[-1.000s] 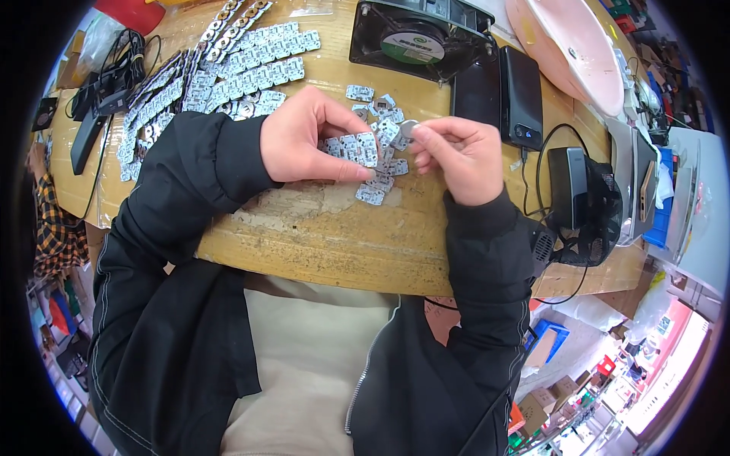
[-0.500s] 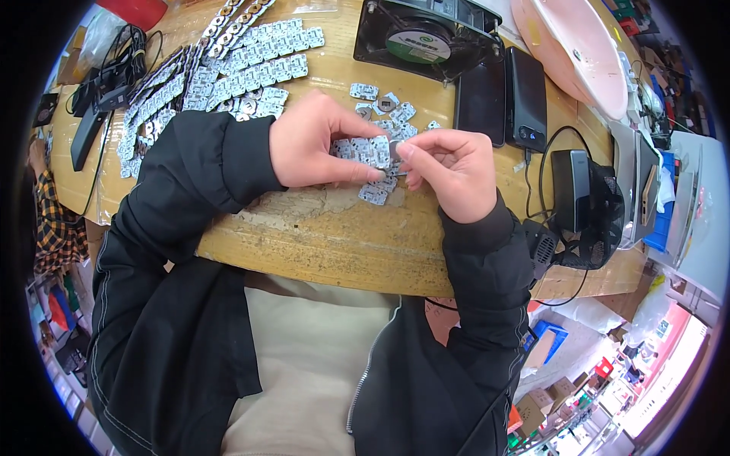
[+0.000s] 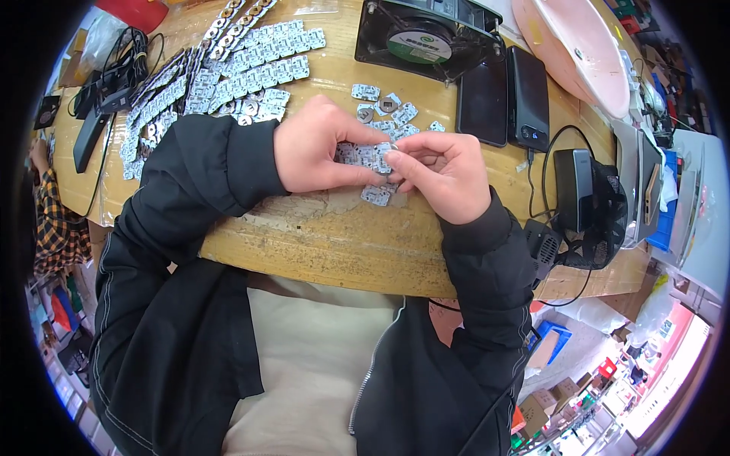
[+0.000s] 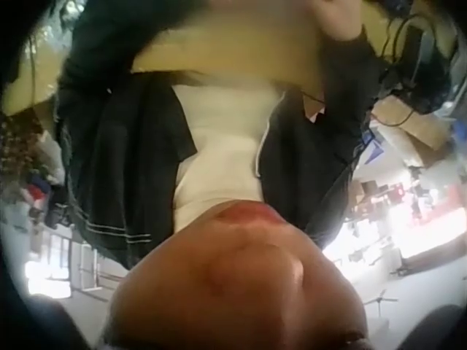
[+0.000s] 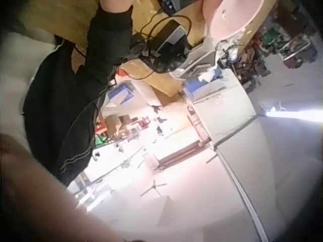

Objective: The recorder is assembling small segments of LED light strips at an industrial workbench.

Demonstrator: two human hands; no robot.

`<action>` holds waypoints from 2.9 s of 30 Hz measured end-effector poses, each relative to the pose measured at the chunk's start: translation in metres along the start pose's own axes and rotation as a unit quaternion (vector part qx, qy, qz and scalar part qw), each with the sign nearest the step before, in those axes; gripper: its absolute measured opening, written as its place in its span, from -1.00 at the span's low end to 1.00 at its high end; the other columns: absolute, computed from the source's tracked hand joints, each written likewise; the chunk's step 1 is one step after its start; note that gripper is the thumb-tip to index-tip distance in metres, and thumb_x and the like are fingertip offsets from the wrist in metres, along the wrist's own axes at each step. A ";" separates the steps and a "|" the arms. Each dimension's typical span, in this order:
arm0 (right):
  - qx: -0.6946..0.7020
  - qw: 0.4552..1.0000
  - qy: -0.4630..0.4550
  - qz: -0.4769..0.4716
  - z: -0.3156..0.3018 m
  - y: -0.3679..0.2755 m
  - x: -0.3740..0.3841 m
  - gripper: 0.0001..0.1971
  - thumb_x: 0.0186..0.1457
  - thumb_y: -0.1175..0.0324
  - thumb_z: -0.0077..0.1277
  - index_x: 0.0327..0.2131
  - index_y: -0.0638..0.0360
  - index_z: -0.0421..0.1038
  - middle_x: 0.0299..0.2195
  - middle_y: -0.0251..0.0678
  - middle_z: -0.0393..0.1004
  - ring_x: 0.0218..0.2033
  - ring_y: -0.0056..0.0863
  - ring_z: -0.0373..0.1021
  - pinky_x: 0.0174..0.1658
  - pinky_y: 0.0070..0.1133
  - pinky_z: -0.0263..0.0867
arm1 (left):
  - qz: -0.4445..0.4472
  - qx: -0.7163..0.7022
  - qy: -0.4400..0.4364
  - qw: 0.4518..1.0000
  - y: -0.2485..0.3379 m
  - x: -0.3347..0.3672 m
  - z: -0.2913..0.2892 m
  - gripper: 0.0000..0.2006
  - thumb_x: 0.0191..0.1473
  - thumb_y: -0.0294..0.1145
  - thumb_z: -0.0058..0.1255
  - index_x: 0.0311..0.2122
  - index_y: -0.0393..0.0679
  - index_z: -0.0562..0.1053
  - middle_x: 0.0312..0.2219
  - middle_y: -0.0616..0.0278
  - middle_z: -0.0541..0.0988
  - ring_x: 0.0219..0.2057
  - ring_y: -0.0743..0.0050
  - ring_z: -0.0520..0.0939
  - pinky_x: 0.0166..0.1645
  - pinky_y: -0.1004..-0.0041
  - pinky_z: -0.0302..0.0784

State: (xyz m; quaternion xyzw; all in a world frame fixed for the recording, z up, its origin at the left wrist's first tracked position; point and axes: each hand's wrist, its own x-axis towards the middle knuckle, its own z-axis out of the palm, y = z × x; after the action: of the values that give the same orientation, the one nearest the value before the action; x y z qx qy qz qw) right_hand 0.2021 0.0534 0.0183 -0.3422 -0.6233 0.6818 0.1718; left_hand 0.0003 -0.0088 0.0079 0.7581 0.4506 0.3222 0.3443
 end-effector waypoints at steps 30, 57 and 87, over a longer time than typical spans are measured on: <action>0.227 0.973 0.018 0.033 -0.006 0.011 0.007 -0.83 0.09 0.48 -0.07 -0.30 0.42 0.39 -0.50 -0.27 0.43 -0.59 -0.64 0.34 -0.49 -0.74 0.29 | -0.084 -0.208 0.066 0.972 -0.001 0.003 0.000 -0.80 0.00 -0.40 0.09 -0.29 -0.31 0.48 -0.55 0.22 0.56 -0.58 0.64 0.57 -0.48 0.66 0.46; 0.216 0.975 0.038 0.047 -0.003 0.007 0.007 -0.84 0.10 0.46 -0.07 -0.32 0.40 0.40 -0.50 -0.30 0.43 -0.57 -0.68 0.33 -0.49 -0.76 0.27 | 0.152 0.116 0.201 0.961 -0.009 0.003 0.003 -0.79 -0.18 -0.58 0.15 -0.33 -0.23 0.51 -0.57 0.11 0.54 -0.59 0.25 0.56 -0.51 0.48 0.46; 0.180 0.982 0.036 0.036 -0.002 0.009 0.008 -0.81 0.10 0.49 -0.05 -0.24 0.43 0.39 -0.47 -0.34 0.44 -0.54 -0.72 0.35 -0.46 -0.80 0.30 | 0.142 0.137 0.212 0.957 -0.010 0.001 0.005 -0.80 -0.18 -0.58 0.14 -0.33 -0.24 0.50 -0.57 0.10 0.54 -0.58 0.24 0.57 -0.50 0.48 0.47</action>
State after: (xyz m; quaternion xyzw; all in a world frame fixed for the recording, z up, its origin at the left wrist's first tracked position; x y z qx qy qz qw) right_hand 0.1994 0.0581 0.0075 -0.3522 -0.4709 0.7758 0.2286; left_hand 0.0004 -0.0052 -0.0029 0.7687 0.4407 0.4558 0.0842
